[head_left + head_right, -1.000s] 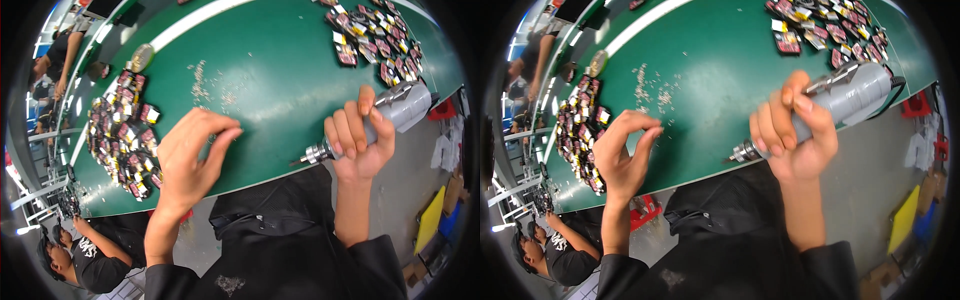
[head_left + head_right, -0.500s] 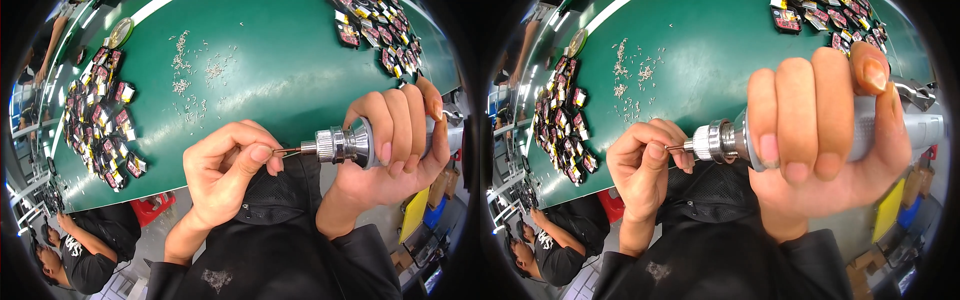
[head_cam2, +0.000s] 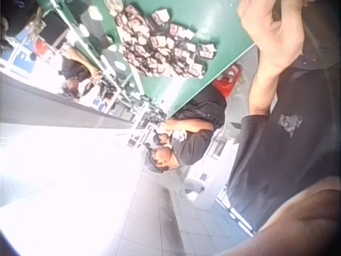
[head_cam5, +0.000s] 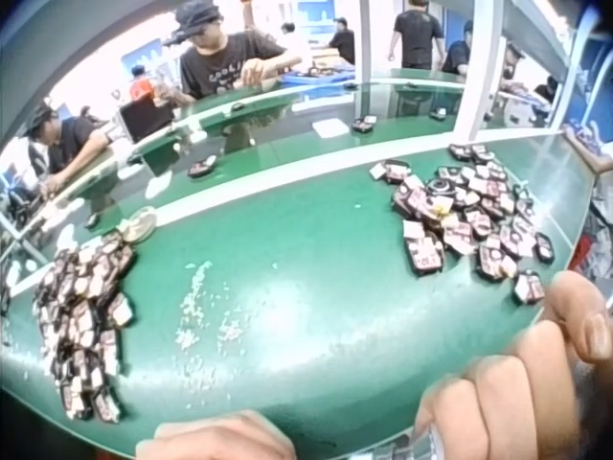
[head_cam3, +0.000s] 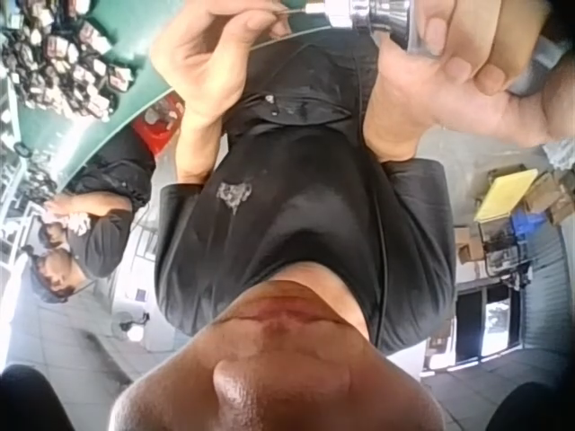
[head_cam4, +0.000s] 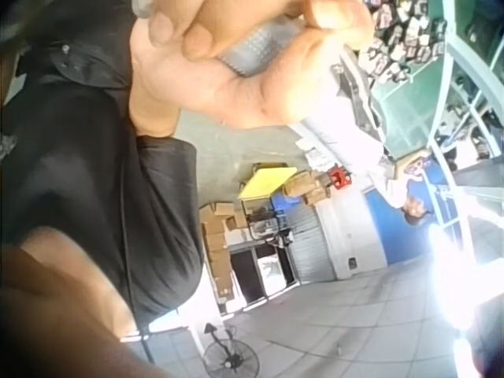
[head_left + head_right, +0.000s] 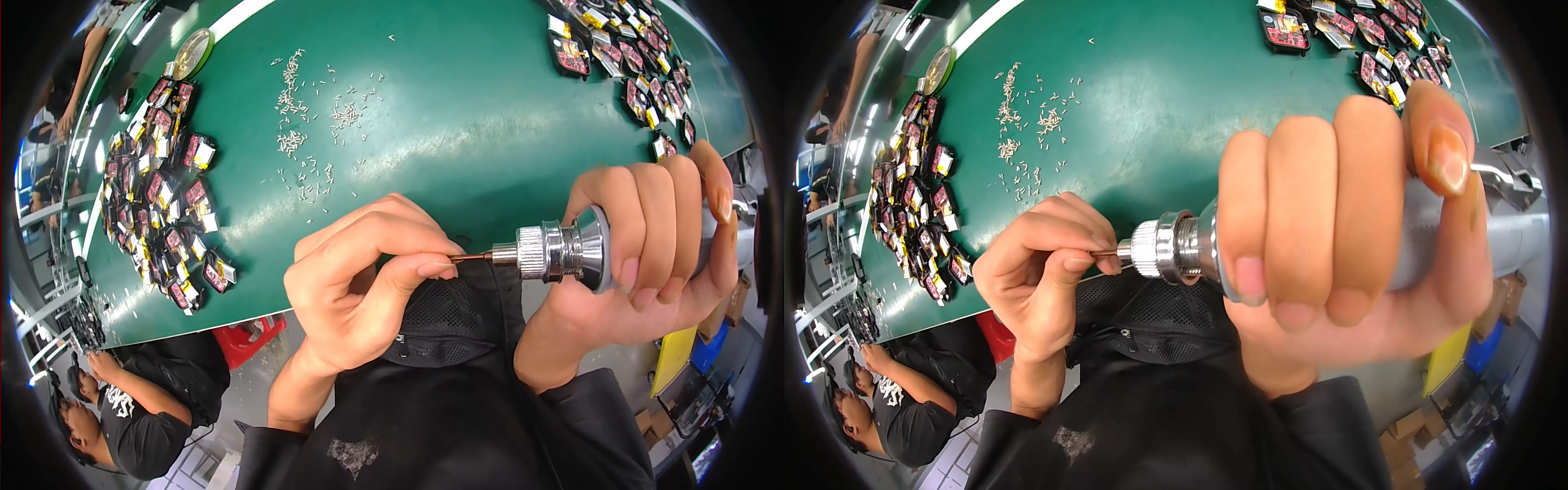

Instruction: Assembling small electronic components using an electric screwdriver on a factory assembly line.

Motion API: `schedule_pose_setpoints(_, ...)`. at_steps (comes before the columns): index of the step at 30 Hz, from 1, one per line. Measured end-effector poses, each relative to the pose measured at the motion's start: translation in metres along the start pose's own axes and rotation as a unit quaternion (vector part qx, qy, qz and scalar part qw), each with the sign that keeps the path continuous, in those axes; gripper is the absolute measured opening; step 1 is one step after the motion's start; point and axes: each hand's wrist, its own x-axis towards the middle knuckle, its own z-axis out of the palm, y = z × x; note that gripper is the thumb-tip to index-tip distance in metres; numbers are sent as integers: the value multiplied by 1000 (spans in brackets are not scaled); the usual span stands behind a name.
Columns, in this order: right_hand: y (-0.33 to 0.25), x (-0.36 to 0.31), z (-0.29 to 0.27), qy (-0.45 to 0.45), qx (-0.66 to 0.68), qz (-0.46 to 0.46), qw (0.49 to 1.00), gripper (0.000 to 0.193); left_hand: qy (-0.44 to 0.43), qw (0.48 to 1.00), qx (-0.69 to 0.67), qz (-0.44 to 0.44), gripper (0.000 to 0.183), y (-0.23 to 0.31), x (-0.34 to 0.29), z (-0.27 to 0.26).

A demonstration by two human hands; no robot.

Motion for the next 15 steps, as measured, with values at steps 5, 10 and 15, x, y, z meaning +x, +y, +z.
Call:
schedule_pose_setpoints(5, -1, -3, -3, -31, -68, 16, 997, 11, -20, 967, 204, 151, 7, -5, 4, -5)
schedule_pose_setpoints(10, -5, 4, -12, -60, -81, 45, 994, 13, -9, 978, 177, 111, 17, -7, 7, 2)
schedule_pose_setpoints(15, 6, 9, -12, -30, -29, 28, 999, 11, -28, 952, 291, 91, 15, 9, 17, -19)
